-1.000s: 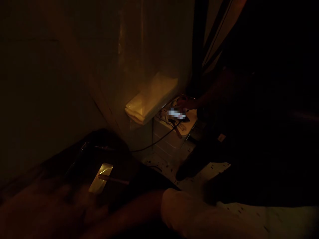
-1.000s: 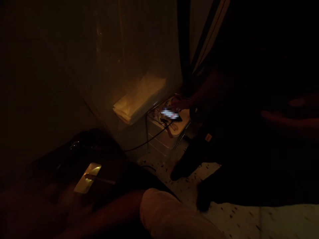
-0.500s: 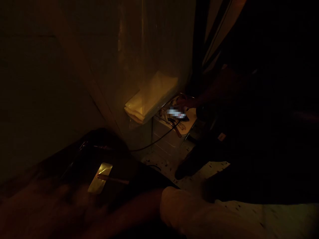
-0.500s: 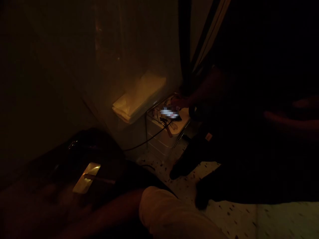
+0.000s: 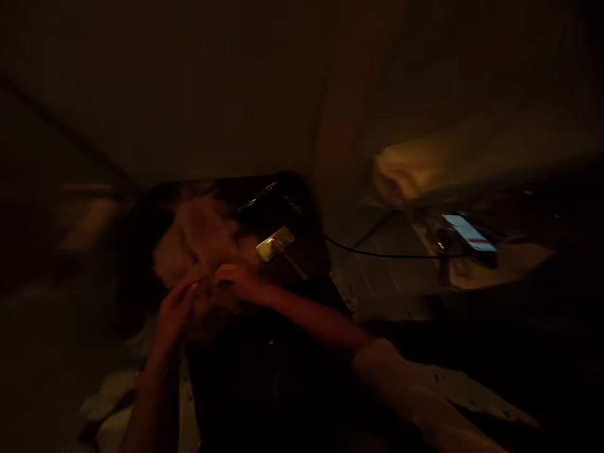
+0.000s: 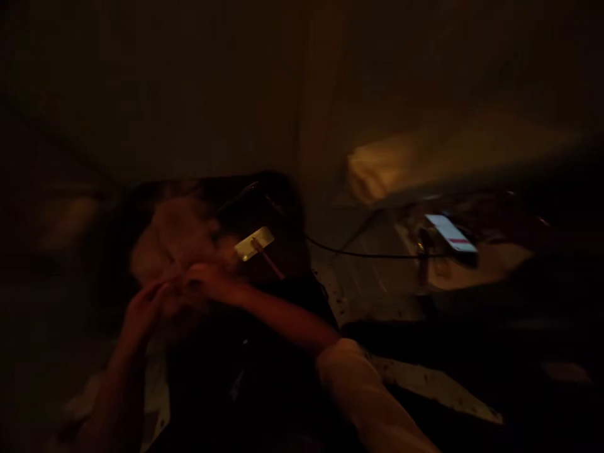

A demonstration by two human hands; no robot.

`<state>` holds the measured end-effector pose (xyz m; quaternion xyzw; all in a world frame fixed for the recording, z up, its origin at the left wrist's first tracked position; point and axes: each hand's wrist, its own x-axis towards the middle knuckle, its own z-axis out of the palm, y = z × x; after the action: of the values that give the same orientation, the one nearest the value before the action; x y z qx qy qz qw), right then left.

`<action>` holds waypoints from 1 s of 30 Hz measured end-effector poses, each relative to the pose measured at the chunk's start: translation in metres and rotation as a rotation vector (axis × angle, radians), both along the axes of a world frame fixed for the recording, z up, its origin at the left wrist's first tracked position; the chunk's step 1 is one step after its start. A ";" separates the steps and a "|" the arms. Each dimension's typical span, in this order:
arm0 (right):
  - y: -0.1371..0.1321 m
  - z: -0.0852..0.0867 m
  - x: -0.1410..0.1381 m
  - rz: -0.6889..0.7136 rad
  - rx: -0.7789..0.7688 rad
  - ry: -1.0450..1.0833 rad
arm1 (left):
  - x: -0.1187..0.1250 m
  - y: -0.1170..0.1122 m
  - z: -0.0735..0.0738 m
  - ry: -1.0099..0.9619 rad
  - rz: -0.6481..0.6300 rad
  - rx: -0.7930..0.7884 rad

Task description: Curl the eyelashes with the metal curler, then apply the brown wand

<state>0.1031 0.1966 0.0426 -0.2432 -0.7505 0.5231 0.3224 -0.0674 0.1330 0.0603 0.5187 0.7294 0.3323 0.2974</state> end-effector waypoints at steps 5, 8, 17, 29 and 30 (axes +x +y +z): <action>0.002 -0.025 0.003 0.009 0.106 0.041 | -0.013 -0.013 -0.013 -0.204 -0.168 -0.126; -0.004 -0.028 0.003 -0.009 0.113 0.027 | -0.009 -0.010 -0.013 -0.265 -0.256 -0.111; -0.012 -0.024 0.007 -0.279 -0.113 0.059 | 0.010 -0.020 -0.025 -0.317 -0.046 0.027; -0.010 0.002 0.006 -0.052 0.082 -0.247 | 0.026 -0.028 -0.028 -0.303 0.109 0.120; -0.009 0.000 0.006 -0.047 0.102 -0.263 | 0.026 -0.029 -0.029 -0.311 0.110 0.128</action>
<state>0.1093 0.1875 0.0424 -0.3107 -0.8059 0.4403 0.2453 -0.0409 0.1043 0.0315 0.4381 0.6792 0.4702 0.3545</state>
